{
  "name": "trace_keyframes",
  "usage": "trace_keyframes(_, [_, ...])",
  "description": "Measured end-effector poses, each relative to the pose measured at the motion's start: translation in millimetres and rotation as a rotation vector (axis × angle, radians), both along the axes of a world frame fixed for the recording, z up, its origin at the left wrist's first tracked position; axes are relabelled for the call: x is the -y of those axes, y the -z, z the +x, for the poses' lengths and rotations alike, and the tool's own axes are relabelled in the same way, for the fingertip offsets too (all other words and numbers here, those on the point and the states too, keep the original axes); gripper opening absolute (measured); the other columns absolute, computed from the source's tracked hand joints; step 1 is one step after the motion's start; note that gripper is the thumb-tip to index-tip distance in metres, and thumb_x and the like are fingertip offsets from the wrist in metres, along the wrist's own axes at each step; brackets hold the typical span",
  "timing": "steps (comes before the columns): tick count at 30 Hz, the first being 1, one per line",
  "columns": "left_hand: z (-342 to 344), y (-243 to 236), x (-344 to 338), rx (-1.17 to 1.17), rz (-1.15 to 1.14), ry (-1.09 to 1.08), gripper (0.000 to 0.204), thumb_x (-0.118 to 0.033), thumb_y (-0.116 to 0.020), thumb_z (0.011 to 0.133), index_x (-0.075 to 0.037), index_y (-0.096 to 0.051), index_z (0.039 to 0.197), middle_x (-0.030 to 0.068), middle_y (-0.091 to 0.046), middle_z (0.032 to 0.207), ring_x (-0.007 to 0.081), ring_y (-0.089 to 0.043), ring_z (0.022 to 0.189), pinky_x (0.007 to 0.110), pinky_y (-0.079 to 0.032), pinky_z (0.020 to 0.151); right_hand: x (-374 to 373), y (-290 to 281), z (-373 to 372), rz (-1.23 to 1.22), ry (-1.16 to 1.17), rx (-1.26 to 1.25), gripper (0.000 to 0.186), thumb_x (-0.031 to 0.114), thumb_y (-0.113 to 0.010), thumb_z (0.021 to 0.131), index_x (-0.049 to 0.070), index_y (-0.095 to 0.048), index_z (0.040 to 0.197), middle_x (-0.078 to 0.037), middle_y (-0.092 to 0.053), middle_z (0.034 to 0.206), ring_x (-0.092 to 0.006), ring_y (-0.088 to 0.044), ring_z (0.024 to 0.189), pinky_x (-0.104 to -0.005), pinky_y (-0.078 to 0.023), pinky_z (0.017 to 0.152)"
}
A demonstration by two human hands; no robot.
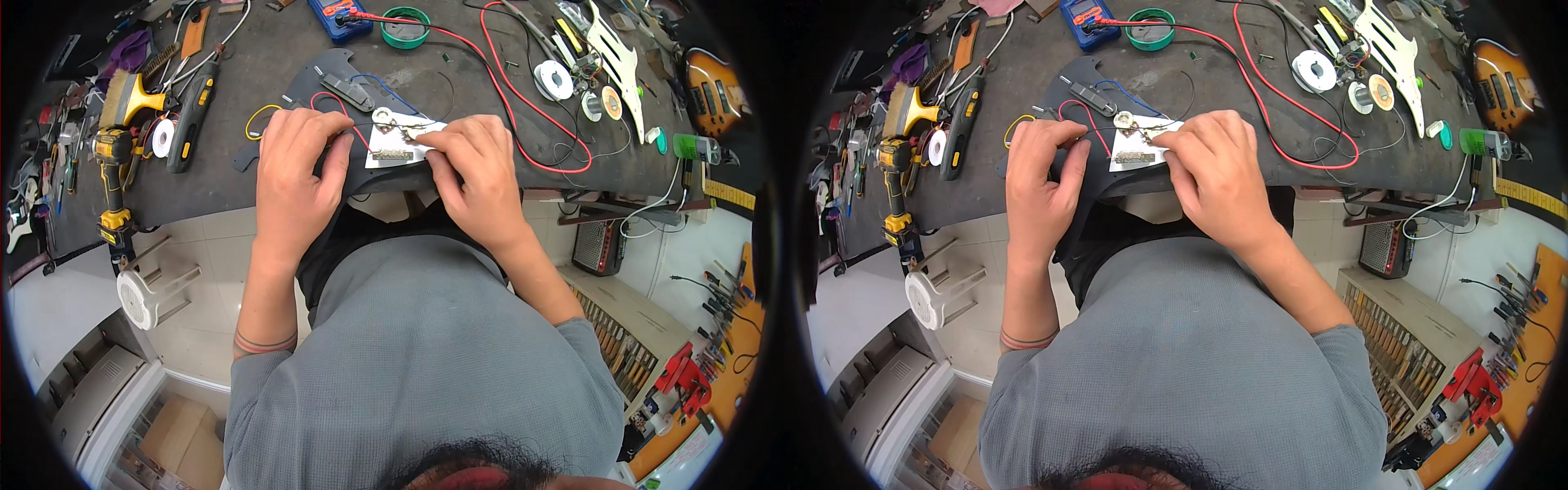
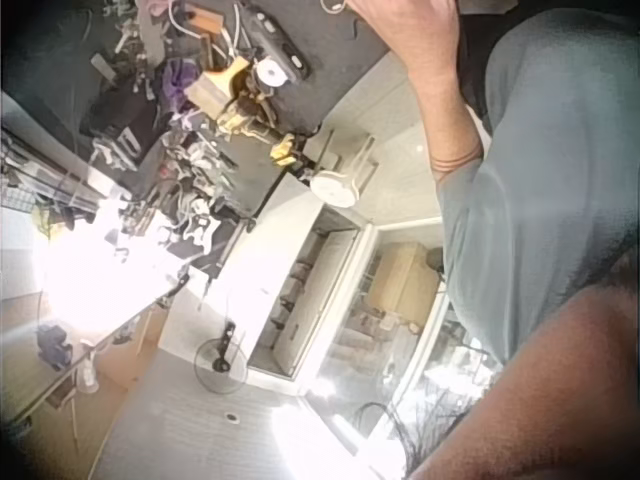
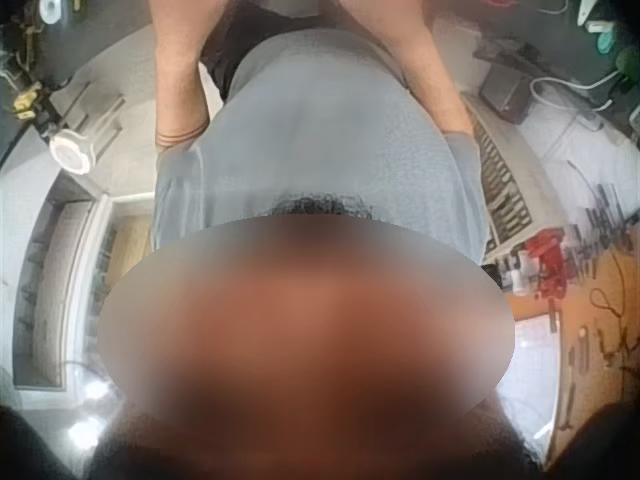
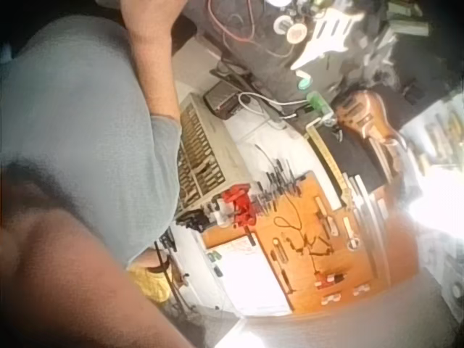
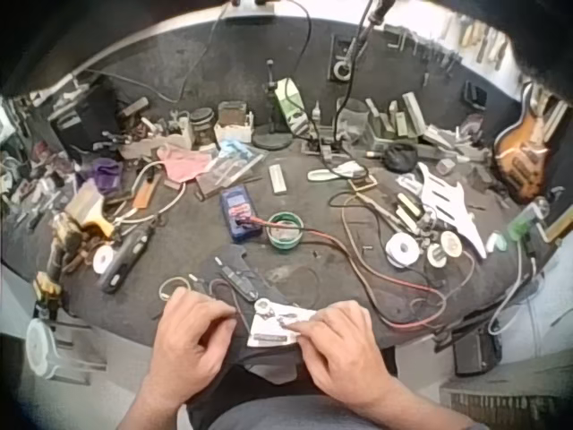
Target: The person attaches electronic components to a guitar pickguard, uses a drill to secure screws into the green pickup covers, brushes away dust, and manages wires on the underside of the assembly.
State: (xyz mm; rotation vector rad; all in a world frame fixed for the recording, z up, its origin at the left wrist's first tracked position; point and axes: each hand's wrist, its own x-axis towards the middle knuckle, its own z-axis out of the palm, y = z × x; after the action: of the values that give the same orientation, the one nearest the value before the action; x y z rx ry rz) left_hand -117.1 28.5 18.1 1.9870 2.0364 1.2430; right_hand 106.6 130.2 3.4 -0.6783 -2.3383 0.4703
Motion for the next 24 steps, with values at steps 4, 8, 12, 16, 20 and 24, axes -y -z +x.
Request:
trace_keyframes(4, [-0.1, 0.2, 1.0, -0.005, 0.033, -0.012, 0.02, 0.004, -0.076, 0.089, -0.003, -0.072, 0.107, 0.0076, -0.069, 0.095, 0.0257, -0.061, 0.09, 0.038, -0.048, 0.086, 1.3, -0.4, 9.6, -0.015, 0.09, -0.043, 0.025, 0.0, -0.079, 0.085, 0.009, -0.073, 0.108, -0.004, -0.066, 0.097, -0.0288, -0.061, 0.102, -0.0419, -0.045, 0.09])
trace_keyframes(8, [0.9, -0.5, 1.4, 0.005, 0.039, -0.015, 0.02, 0.003, -0.076, 0.088, -0.003, -0.073, 0.107, 0.0076, -0.07, 0.096, 0.0259, -0.061, 0.09, 0.038, -0.048, 0.086, -0.3, 1.5, 12.3, -0.031, 0.1, -0.044, 0.022, 0.0, -0.079, 0.085, 0.009, -0.073, 0.104, -0.005, -0.065, 0.096, -0.0282, -0.059, 0.096, -0.0417, -0.044, 0.086])
trace_keyframes(12, [2.2, 0.7, 1.2, 0.006, 0.03, -0.014, 0.018, 0.003, -0.076, 0.089, -0.004, -0.074, 0.105, 0.0072, -0.069, 0.095, 0.0257, -0.061, 0.09, 0.039, -0.048, 0.086, 0.9, -0.1, 3.0, -0.005, 0.077, -0.034, 0.021, 0.001, -0.079, 0.085, 0.01, -0.073, 0.102, -0.004, -0.064, 0.096, -0.0273, -0.058, 0.095, -0.0413, -0.043, 0.086])
trace_keyframes(16, [2.4, 1.1, 1.9, 0.0, 0.036, -0.013, 0.017, 0.002, -0.077, 0.089, -0.004, -0.074, 0.105, 0.0069, -0.068, 0.094, 0.0254, -0.061, 0.09, 0.039, -0.048, 0.085, -0.1, 0.5, -2.2, 0.031, 0.068, -0.005, 0.02, 0.004, -0.08, 0.085, 0.012, -0.072, 0.102, -0.002, -0.063, 0.097, -0.0263, -0.057, 0.095, -0.0411, -0.042, 0.087])
trace_keyframes(20, [1.7, 1.8, 3.3, 0.006, 0.031, -0.018, 0.017, 0.002, -0.077, 0.089, -0.004, -0.074, 0.105, 0.0069, -0.068, 0.093, 0.0253, -0.061, 0.09, 0.039, -0.048, 0.086, -1.8, -0.1, -3.4, 0.041, 0.076, 0.002, 0.019, 0.005, -0.08, 0.087, 0.012, -0.072, 0.102, -0.002, -0.063, 0.097, -0.026, -0.058, 0.096, -0.0415, -0.042, 0.089])
trace_keyframes(24, [1.6, 2.4, 2.8, 0.009, 0.034, -0.021, 0.016, 0.001, -0.077, 0.09, -0.004, -0.074, 0.105, 0.0067, -0.068, 0.092, 0.0249, -0.06, 0.088, 0.038, -0.048, 0.085, -1.2, 0.4, -3.8, 0.014, 0.086, -0.028, 0.018, 0.005, -0.08, 0.088, 0.011, -0.071, 0.103, -0.002, -0.064, 0.096, -0.0258, -0.058, 0.095, -0.0413, -0.042, 0.09])
